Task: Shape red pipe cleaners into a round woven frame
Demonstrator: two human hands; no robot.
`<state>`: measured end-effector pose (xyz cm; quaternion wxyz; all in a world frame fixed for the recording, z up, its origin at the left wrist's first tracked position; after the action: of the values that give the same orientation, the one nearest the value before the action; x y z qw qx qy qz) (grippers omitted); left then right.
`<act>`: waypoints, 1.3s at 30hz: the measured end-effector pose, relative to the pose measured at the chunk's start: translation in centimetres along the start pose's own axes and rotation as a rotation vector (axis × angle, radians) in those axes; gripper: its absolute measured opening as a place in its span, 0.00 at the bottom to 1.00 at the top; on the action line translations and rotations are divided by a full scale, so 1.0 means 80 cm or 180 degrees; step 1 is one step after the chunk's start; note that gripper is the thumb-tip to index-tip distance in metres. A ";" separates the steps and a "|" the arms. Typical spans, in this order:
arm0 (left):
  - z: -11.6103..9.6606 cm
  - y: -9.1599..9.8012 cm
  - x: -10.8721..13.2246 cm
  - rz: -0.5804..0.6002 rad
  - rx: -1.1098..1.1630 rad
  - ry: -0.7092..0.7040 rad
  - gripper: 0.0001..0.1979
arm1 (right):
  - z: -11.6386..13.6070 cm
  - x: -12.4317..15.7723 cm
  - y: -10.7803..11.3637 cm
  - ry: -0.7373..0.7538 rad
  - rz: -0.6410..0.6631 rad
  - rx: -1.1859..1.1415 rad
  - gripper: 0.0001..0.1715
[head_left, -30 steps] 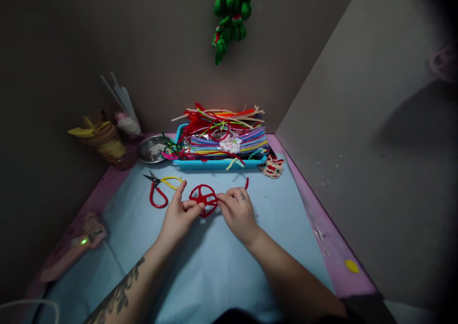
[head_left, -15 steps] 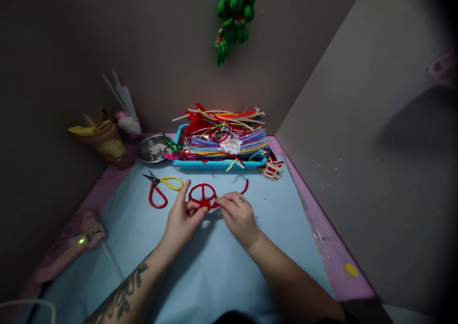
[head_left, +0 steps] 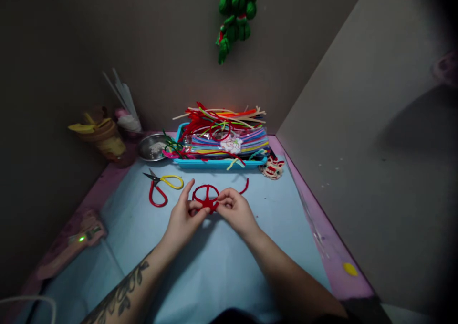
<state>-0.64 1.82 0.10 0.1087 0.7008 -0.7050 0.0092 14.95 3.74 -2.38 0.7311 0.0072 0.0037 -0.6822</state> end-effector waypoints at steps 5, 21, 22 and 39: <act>0.001 0.001 0.000 -0.0089 0.0173 0.0045 0.47 | 0.005 -0.001 0.003 0.0060 0.0146 0.0126 0.05; 0.008 0.003 -0.009 -0.0610 0.1592 0.0642 0.50 | -0.009 0.020 -0.033 -0.0723 -0.0419 -0.0897 0.23; 0.009 0.002 -0.008 -0.0595 0.1622 0.0645 0.50 | -0.007 0.020 -0.035 -0.0807 -0.0428 -0.1012 0.24; 0.013 -0.010 -0.002 -0.0390 0.1298 0.0406 0.47 | -0.001 0.025 -0.037 -0.0895 -0.0514 -0.1049 0.11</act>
<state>0.04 1.76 -1.09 0.0095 0.7477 -0.6364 0.1893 12.14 1.51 -2.51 0.6588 -0.2078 0.0138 -0.7229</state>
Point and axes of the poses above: each hand's wrist, its own x-axis away from the middle knuckle, its own y-axis out of the back of the hand, z = x × y, the point moved 1 cm from there along -x, towards the middle knuckle, and after that the axes turned 4 degrees about y, right-handed, at the moved point
